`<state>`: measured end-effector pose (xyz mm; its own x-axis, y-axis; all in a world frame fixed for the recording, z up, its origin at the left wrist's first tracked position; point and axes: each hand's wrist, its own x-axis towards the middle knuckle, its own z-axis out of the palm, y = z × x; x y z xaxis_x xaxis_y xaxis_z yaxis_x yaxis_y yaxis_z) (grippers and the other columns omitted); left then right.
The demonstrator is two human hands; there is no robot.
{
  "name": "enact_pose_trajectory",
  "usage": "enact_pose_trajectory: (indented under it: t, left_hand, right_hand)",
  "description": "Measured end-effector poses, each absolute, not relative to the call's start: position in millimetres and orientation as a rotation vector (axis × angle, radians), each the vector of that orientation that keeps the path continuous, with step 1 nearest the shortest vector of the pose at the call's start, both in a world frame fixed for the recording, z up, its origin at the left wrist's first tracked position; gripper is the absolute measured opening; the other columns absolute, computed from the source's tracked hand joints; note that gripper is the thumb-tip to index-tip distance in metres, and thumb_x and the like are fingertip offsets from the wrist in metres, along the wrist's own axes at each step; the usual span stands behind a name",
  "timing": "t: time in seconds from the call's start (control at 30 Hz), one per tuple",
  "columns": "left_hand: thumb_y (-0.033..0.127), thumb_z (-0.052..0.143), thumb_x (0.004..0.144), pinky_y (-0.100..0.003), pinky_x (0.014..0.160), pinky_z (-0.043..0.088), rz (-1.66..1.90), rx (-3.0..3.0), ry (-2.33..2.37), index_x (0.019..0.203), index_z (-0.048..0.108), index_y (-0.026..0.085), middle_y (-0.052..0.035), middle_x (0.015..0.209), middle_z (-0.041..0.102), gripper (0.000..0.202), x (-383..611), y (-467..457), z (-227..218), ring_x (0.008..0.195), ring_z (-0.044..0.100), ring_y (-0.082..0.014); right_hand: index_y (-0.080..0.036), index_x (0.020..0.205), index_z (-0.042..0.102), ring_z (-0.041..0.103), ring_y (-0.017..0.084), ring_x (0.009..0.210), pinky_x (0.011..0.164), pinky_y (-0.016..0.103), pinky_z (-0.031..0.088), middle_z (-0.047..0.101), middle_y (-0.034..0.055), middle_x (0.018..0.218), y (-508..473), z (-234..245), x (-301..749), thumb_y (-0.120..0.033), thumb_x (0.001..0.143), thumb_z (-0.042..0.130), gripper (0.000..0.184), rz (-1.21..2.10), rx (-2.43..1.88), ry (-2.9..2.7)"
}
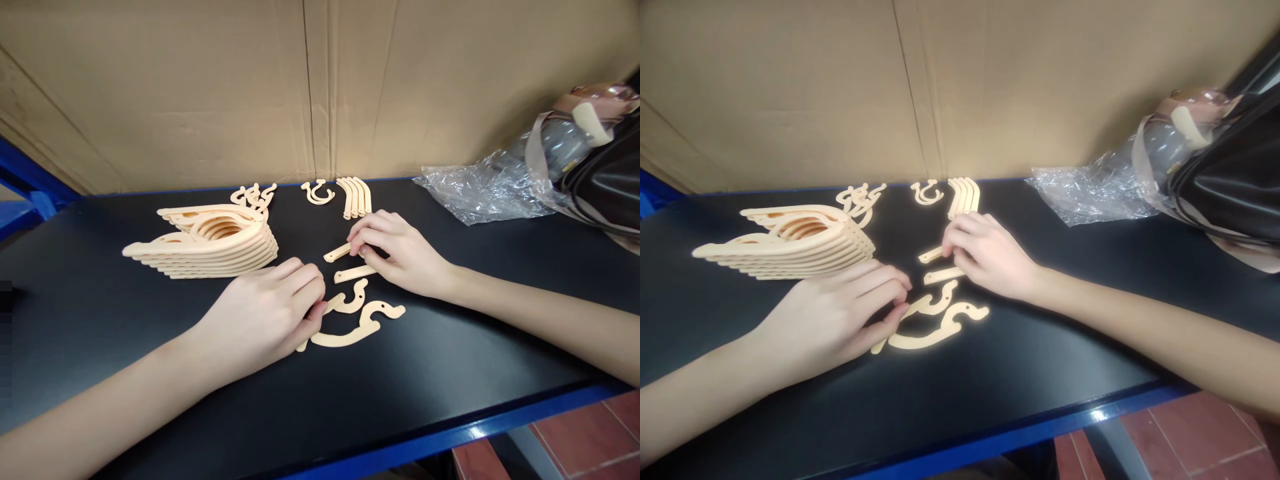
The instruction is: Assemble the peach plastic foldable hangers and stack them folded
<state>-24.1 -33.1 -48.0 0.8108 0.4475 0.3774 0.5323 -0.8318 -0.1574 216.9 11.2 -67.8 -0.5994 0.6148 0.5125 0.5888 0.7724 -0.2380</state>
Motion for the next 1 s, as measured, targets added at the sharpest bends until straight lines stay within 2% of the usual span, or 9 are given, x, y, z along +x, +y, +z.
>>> enact_pose_trajectory:
  t: [0.13,0.3,0.53,0.7,0.87,1.0]
  left_hand:
    - [0.032,0.052,0.097,-0.027,0.059,0.045,-0.517,-2.793,-0.75,0.092,0.063,0.014,-0.0039,0.086,0.067,0.021,-21.7,-35.1,-48.5,0.074,0.061,-0.0172]
    - [0.021,0.048,0.098,-0.027,0.062,0.049,-0.499,-2.863,-0.794,0.102,0.066,0.018,-0.0025,0.091,0.067,0.018,-22.0,-39.7,-51.6,0.079,0.063,-0.0171]
    - [0.009,0.042,0.096,-0.026,0.06,0.048,-0.473,-2.789,-0.78,0.102,0.064,0.013,-0.0032,0.086,0.066,0.023,-21.5,-40.8,-50.5,0.074,0.062,-0.0159]
    - [0.007,0.043,0.093,-0.027,0.055,0.044,-0.477,-2.736,-0.776,0.098,0.064,0.013,-0.0021,0.082,0.063,0.022,-19.5,-41.2,-49.5,0.069,0.058,-0.0158]
    - [0.006,0.046,0.089,-0.028,0.049,0.04,-0.466,-2.624,-0.807,0.09,0.063,0.013,-0.0024,0.079,0.062,0.018,-19.3,-41.4,-49.4,0.067,0.057,-0.0166]
    - [0.005,0.044,0.089,-0.025,0.047,0.037,-0.48,-2.56,-0.84,0.087,0.06,0.013,-0.0027,0.08,0.062,0.017,-21.0,-36.9,-48.7,0.065,0.056,-0.0152]
  right_hand:
    - [-0.022,0.087,0.058,0.057,0.021,0.095,0.082,0.036,0.039,0.066,0.0038,0.1,11.5,-68.2,217.5,-0.005,0.086,0.048,0.019,0.051,-0.882,-2.393]
    - [-0.021,0.086,0.058,0.057,0.02,0.093,0.081,0.036,0.039,0.066,0.0041,0.099,10.9,-67.6,217.3,-0.005,0.087,0.048,0.019,0.043,-0.88,-2.401]
    - [-0.022,0.086,0.058,0.057,0.021,0.093,0.08,0.036,0.039,0.066,0.0043,0.1,11.4,-68.3,217.1,-0.006,0.088,0.047,0.019,0.032,-0.864,-2.41]
    - [-0.022,0.091,0.058,0.059,0.021,0.094,0.08,0.036,0.04,0.067,0.0043,0.097,9.4,-66.6,216.7,-0.007,0.09,0.046,0.019,0.025,-0.811,-2.384]
    - [-0.019,0.096,0.059,0.06,0.019,0.083,0.079,0.036,0.042,0.069,0.0059,0.089,2.1,-60.5,216.1,-0.022,0.1,0.042,0.017,-0.034,-0.604,-2.376]
    - [-0.019,0.096,0.061,0.061,0.019,0.085,0.081,0.036,0.043,0.071,0.0046,0.089,-1.3,-59.4,215.7,-0.028,0.099,0.047,0.017,-0.178,-0.458,-2.447]
